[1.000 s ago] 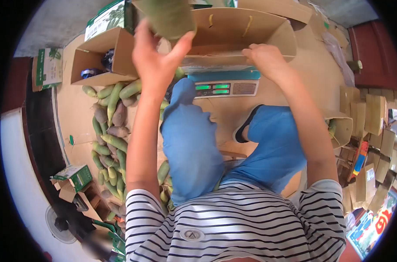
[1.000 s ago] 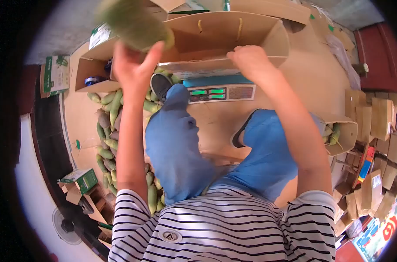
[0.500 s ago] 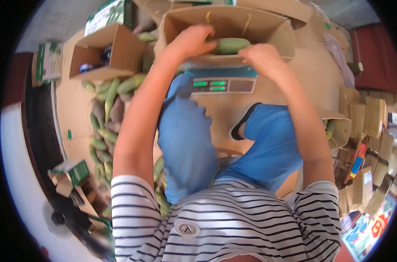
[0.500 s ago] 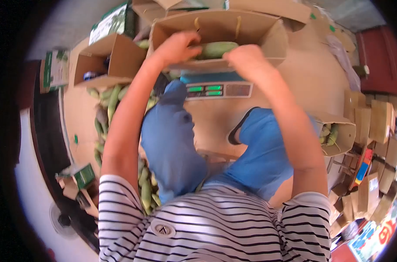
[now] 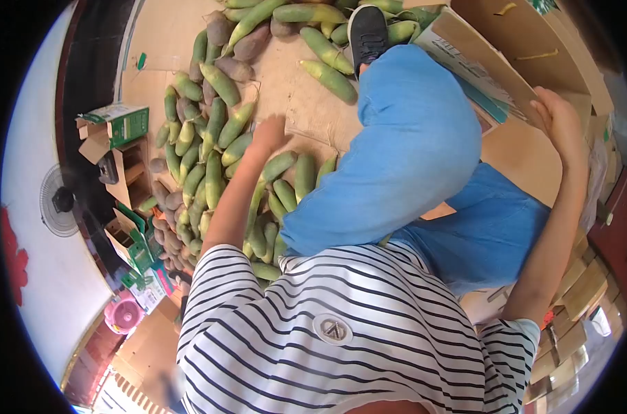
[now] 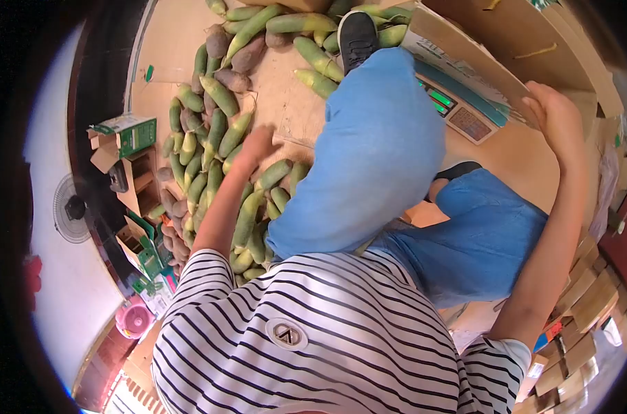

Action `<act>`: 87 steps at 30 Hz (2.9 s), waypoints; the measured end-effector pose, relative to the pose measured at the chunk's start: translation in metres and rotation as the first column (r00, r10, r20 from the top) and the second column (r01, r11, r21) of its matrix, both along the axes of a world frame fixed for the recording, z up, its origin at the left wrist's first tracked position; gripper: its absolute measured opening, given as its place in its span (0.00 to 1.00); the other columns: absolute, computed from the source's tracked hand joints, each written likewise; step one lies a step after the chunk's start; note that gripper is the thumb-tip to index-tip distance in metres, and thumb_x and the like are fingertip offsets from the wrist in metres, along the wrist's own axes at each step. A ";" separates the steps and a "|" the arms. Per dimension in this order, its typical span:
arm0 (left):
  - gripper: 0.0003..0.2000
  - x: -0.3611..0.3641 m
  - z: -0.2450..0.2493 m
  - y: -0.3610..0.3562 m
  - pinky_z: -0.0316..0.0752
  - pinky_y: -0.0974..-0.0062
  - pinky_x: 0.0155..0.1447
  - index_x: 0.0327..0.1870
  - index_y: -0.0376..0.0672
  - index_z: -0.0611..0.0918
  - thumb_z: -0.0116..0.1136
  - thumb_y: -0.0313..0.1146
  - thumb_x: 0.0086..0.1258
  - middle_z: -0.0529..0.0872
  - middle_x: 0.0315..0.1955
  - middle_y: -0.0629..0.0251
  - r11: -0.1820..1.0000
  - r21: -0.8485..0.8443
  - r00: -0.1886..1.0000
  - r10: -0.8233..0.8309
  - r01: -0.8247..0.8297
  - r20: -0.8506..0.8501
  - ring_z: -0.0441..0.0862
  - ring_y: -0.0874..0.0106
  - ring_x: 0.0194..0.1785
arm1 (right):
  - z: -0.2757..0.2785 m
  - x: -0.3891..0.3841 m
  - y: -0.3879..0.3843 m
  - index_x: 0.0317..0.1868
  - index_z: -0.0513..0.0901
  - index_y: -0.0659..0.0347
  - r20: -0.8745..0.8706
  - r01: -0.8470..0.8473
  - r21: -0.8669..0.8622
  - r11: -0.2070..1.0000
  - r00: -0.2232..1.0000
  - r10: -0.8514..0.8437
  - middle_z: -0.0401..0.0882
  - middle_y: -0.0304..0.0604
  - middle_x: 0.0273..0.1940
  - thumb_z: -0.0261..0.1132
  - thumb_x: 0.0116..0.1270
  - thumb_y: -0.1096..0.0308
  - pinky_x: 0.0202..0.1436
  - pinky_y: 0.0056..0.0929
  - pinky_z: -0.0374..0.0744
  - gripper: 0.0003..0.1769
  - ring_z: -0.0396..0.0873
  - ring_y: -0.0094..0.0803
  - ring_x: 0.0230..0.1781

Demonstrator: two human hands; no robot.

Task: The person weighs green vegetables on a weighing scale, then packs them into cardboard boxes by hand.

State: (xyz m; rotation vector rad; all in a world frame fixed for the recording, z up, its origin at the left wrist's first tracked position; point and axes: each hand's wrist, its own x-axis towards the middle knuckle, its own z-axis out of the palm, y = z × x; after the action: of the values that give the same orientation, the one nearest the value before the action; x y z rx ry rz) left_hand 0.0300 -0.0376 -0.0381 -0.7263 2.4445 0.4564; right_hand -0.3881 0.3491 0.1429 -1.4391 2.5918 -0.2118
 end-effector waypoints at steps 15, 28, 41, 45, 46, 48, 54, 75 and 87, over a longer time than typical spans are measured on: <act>0.26 0.081 -0.067 0.041 0.71 0.57 0.52 0.50 0.41 0.72 0.68 0.37 0.50 0.78 0.47 0.57 0.979 -0.079 0.978 0.196 -0.190 0.072 0.77 0.58 0.50 | -0.017 -0.006 -0.002 0.46 0.79 0.62 0.045 0.091 -0.011 0.996 0.995 -0.091 0.79 0.50 0.45 0.61 0.62 0.69 0.48 0.36 0.75 0.12 0.77 0.47 0.46; 0.27 -0.180 0.222 0.062 0.71 0.71 0.58 0.57 0.32 0.67 0.66 0.22 0.56 0.75 0.52 0.56 0.800 0.584 -0.208 0.599 0.135 -0.773 0.74 0.69 0.55 | 0.020 0.012 -0.018 0.39 0.77 0.59 -0.061 0.080 0.146 0.986 0.996 -0.072 0.78 0.49 0.35 0.61 0.59 0.67 0.40 0.44 0.73 0.09 0.76 0.49 0.39; 0.18 -0.185 0.229 0.114 0.69 0.72 0.59 0.55 0.37 0.75 0.59 0.27 0.63 0.77 0.52 0.60 0.740 0.656 0.546 0.491 0.149 -0.678 0.74 0.70 0.57 | -0.003 0.008 -0.005 0.37 0.82 0.56 -0.136 0.073 -0.069 0.995 0.987 -0.082 0.81 0.47 0.34 0.61 0.56 0.67 0.41 0.40 0.77 0.08 0.79 0.46 0.39; 0.19 -0.147 0.271 0.142 0.61 0.64 0.65 0.52 0.34 0.75 0.58 0.31 0.59 0.77 0.53 0.52 0.872 0.382 0.580 0.146 0.308 -0.801 0.71 0.59 0.59 | 0.003 0.016 -0.015 0.29 0.82 0.58 -0.125 0.101 0.057 0.993 0.988 -0.093 0.81 0.49 0.33 0.61 0.54 0.66 0.37 0.42 0.77 0.06 0.80 0.46 0.39; 0.20 -0.145 0.280 0.150 0.60 0.62 0.65 0.52 0.35 0.75 0.59 0.32 0.59 0.76 0.53 0.52 0.890 0.297 0.561 0.057 0.347 -0.826 0.71 0.58 0.60 | 0.004 0.016 -0.016 0.27 0.83 0.58 -0.133 0.108 0.070 0.992 0.986 -0.098 0.82 0.48 0.31 0.61 0.55 0.66 0.37 0.40 0.78 0.06 0.80 0.45 0.38; 0.21 -0.149 0.289 0.164 0.60 0.59 0.65 0.51 0.36 0.75 0.61 0.34 0.58 0.76 0.52 0.53 0.907 0.092 0.538 -0.159 0.410 -0.828 0.70 0.56 0.60 | 0.010 0.018 -0.019 0.29 0.83 0.57 -0.118 0.141 0.141 0.980 0.985 -0.125 0.82 0.47 0.31 0.60 0.55 0.66 0.36 0.40 0.78 0.07 0.81 0.44 0.37; 0.21 -0.164 0.282 0.180 0.62 0.56 0.61 0.48 0.38 0.76 0.65 0.37 0.54 0.77 0.49 0.57 0.858 -0.325 0.484 -0.498 0.399 -0.720 0.72 0.57 0.56 | 0.049 0.018 0.008 0.44 0.80 0.58 0.066 0.274 -0.139 0.952 0.961 -0.268 0.78 0.49 0.44 0.60 0.61 0.61 0.48 0.39 0.74 0.14 0.76 0.43 0.48; 0.16 -0.164 0.287 0.183 0.62 0.59 0.62 0.44 0.38 0.78 0.63 0.31 0.54 0.79 0.48 0.57 0.884 -0.296 0.526 -0.456 0.363 -0.718 0.72 0.55 0.56 | -0.120 0.011 0.210 0.38 0.81 0.69 0.336 0.950 0.204 0.236 0.159 -0.928 0.81 0.56 0.33 0.59 0.56 0.54 0.36 0.38 0.80 0.23 0.83 0.43 0.33; 0.16 -0.169 0.284 0.184 0.64 0.57 0.59 0.43 0.38 0.79 0.64 0.34 0.54 0.79 0.47 0.57 0.876 -0.326 0.551 -0.479 0.357 -0.683 0.73 0.55 0.54 | -0.079 -0.059 0.284 0.27 0.81 0.67 0.118 0.925 -0.041 0.378 0.380 -0.917 0.78 0.53 0.20 0.58 0.53 0.58 0.28 0.40 0.77 0.17 0.80 0.43 0.20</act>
State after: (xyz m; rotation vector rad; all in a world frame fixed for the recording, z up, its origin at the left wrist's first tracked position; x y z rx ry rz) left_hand -0.1394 0.1461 0.2463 0.0972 3.3390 0.4303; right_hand -0.4469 0.6331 0.0638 0.2486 3.0094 -0.5141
